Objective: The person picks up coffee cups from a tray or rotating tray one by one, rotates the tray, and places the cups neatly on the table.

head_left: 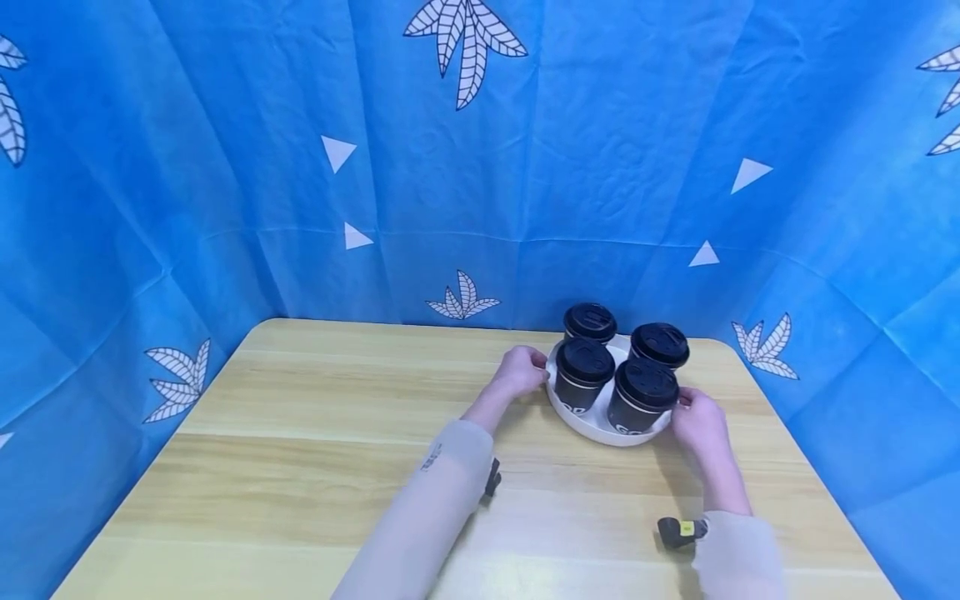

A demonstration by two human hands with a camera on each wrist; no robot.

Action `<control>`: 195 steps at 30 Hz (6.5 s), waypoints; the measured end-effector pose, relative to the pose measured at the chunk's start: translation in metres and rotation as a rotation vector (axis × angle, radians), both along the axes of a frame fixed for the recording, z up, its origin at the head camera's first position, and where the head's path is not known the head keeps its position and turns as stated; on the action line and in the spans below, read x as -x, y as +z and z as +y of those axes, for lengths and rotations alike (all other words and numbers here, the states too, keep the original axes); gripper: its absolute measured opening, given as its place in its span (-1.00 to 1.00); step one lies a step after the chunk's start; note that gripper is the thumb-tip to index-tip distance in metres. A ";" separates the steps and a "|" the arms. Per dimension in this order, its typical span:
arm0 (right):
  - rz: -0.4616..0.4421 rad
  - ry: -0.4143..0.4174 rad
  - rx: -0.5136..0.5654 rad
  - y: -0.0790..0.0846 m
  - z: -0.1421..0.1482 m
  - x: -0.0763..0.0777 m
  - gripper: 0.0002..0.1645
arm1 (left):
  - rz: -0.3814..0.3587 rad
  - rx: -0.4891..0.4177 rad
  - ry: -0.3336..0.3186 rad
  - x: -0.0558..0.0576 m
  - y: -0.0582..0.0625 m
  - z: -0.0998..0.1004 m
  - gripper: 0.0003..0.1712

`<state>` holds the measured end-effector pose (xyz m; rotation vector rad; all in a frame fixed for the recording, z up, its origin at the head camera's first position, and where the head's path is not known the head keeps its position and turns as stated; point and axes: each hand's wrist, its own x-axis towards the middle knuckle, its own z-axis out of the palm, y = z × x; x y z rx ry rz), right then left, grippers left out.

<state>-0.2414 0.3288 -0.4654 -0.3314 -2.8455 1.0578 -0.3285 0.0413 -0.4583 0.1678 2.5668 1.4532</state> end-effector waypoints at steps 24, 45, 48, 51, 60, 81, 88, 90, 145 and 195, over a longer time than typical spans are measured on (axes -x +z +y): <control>0.075 0.295 0.018 -0.003 -0.121 0.045 -0.51 | 0.076 0.284 0.066 -0.019 0.009 -0.149 -0.69; 0.153 0.291 0.061 0.015 -0.144 0.040 -0.43 | 0.371 0.729 -0.174 -0.017 -0.010 -0.192 -0.56; 0.247 0.222 0.109 0.021 -0.142 0.034 -0.50 | 0.403 0.767 -0.178 -0.017 -0.011 -0.193 -0.56; 0.332 0.177 0.174 0.025 -0.141 0.028 -0.54 | 0.448 0.808 -0.182 -0.016 -0.010 -0.193 -0.53; 0.377 0.268 0.369 0.030 -0.150 0.020 -0.45 | 0.484 0.851 -0.183 -0.015 -0.011 -0.194 -0.48; 0.106 0.521 0.437 0.015 -0.139 0.019 -0.09 | 0.492 0.868 -0.219 -0.014 -0.018 -0.192 -0.45; 0.073 0.535 0.387 0.008 -0.141 0.024 0.15 | 0.500 0.876 -0.222 -0.011 -0.016 -0.189 -0.45; 0.066 0.534 0.375 0.008 -0.142 0.026 0.18 | 0.499 0.881 -0.222 -0.010 -0.016 -0.189 -0.45; 0.176 0.512 0.446 0.000 -0.155 0.025 0.04 | 0.485 0.850 -0.226 -0.012 -0.013 -0.190 -0.42; 0.353 0.459 0.350 0.032 -0.128 0.017 0.00 | 0.512 0.860 -0.242 -0.013 -0.014 -0.190 -0.47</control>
